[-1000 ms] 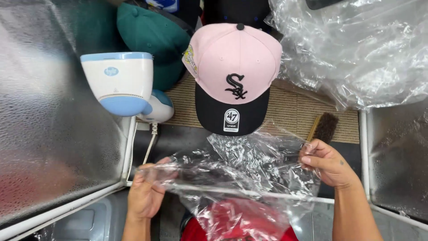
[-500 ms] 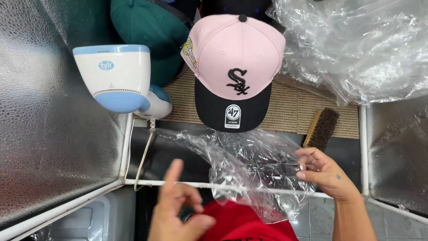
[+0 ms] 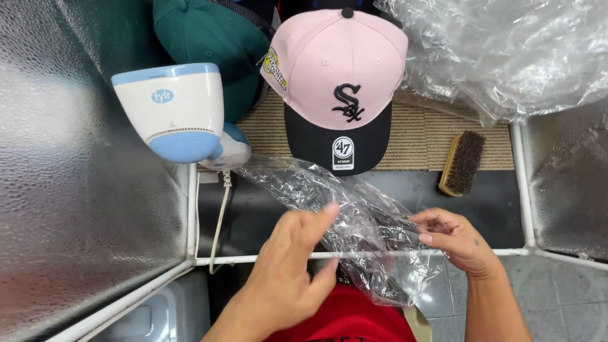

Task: Steaming a pink cap with a handheld steamer, brushing it, and then placing it into a plastic bag for packaging.

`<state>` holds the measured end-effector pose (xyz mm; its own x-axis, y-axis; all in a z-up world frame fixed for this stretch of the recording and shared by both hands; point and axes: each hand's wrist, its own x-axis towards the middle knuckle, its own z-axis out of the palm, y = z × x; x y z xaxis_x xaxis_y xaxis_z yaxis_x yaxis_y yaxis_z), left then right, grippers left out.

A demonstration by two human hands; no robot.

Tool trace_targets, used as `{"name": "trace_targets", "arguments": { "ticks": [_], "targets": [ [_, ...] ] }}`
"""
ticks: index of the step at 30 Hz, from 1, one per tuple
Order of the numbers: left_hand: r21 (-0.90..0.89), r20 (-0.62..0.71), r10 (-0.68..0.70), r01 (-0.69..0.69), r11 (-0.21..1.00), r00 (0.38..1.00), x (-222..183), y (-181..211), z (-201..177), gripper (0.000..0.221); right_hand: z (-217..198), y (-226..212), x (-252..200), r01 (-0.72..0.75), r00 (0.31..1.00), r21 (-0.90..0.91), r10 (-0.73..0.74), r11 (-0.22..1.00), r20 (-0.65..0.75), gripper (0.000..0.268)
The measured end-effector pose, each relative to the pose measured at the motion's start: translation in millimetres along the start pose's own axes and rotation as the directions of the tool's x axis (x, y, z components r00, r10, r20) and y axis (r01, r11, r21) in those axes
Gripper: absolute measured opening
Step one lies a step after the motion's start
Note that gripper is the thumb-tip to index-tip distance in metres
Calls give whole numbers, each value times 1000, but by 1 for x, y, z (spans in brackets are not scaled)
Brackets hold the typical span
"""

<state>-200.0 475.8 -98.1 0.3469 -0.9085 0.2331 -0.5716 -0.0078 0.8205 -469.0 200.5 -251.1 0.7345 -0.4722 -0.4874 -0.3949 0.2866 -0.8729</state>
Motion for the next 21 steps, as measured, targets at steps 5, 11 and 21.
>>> {"name": "trace_targets", "arguments": {
  "ticks": [5,11,21],
  "targets": [
    [208,18,-63,58,976,998,39,-41,5,50,12,-4,-3,86,996,102,-88,991,16,34],
    [228,-256,62,-2,974,965,3,-14,-19,7,-34,-28,-17,-67,991,354,102,933,-81,44],
    [-614,-355,-867,612,499,350,-37,-21,-18,12,-75,-43,-3,125,973,189,-158,974,171,102]
  ]
}}
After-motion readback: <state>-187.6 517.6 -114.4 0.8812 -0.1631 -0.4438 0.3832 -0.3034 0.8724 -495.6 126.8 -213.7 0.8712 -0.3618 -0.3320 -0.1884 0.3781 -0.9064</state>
